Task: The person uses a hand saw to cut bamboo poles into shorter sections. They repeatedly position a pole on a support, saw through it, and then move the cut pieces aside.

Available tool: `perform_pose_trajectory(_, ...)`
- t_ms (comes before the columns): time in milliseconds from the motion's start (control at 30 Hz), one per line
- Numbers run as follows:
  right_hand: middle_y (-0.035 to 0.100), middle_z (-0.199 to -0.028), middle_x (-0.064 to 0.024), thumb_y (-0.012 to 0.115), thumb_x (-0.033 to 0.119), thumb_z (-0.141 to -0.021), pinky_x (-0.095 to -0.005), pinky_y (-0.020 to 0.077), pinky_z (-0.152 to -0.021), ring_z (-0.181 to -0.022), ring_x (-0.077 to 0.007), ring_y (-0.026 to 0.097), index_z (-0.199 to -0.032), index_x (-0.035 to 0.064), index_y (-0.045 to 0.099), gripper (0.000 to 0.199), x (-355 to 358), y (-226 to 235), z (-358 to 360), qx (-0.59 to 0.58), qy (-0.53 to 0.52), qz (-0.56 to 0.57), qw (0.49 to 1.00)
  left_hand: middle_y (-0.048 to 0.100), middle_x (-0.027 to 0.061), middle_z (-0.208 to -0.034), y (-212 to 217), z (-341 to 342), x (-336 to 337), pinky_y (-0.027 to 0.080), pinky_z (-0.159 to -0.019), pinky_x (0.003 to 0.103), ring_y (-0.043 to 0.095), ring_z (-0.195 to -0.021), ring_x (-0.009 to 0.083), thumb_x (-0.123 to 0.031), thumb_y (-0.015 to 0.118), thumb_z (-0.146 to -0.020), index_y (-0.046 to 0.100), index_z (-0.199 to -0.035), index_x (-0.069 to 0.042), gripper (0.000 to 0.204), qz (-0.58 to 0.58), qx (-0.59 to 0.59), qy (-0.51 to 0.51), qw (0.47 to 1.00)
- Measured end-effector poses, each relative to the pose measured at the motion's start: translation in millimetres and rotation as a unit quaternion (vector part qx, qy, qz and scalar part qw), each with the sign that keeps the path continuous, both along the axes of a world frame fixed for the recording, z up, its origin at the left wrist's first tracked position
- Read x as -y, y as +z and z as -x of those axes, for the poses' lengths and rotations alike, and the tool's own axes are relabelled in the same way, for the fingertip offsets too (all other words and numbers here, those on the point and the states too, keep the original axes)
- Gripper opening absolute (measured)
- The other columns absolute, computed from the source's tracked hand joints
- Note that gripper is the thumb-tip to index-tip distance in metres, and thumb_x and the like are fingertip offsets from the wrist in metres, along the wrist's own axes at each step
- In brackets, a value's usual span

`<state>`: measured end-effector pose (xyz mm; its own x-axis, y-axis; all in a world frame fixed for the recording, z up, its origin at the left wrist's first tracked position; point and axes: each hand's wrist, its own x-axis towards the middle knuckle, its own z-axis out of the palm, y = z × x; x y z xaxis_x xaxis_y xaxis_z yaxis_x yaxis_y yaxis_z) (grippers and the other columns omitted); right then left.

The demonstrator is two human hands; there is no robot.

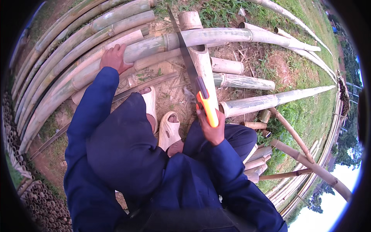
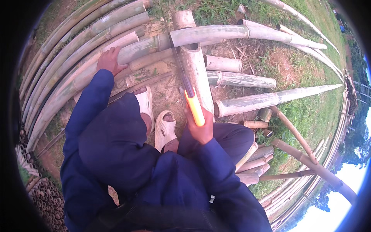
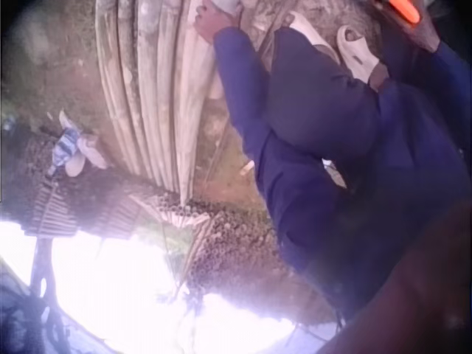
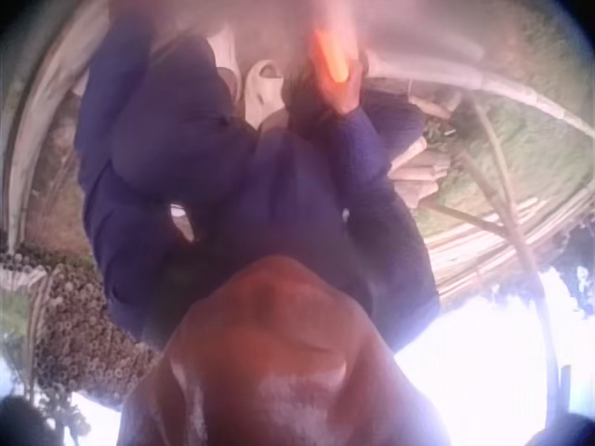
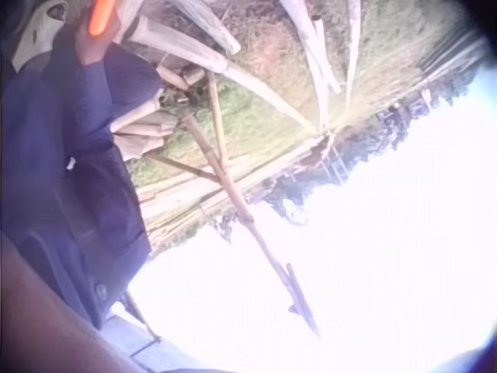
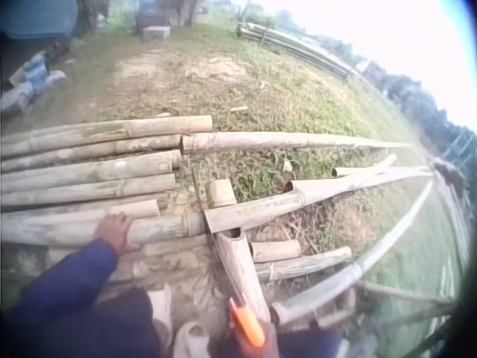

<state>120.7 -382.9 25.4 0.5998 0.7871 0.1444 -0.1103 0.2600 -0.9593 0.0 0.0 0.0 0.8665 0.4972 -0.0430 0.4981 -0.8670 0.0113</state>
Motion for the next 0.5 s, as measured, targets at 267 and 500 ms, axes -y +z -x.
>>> perform_pose_trajectory(267,0.065,-0.076,-0.0041,0.077,0.01,-0.094,-0.0283,0.0494,-0.064,-0.068,-0.0082,0.057,-0.1,-0.0039,0.07,0.017,41.9,65.7,53.5,0.055,-0.133,0.31,0.94,0.066,0.011,-0.115,0.1,4.3,-0.6,0.053,-0.094,0.045,0.068,-0.106,0.0344,-0.049,0.089,-0.068,0.059,-0.129,-0.014,0.077,-0.029,0.043,-0.021,0.998)
perform_pose_trajectory(500,0.07,-0.08,-0.0064,0.073,0.006,-0.094,-0.0294,0.0534,-0.07,-0.073,-0.0109,0.065,-0.112,-0.0051,0.072,0.021,47.7,77.5,49.3,0.047,-0.134,0.32,0.937,0.066,0.0106,-0.114,-7.1,7.5,-1.3,0.054,-0.093,0.044,0.069,-0.104,0.0337,-0.05,0.089,-0.068,0.059,-0.129,-0.013,0.077,-0.023,0.029,-0.017,0.999)
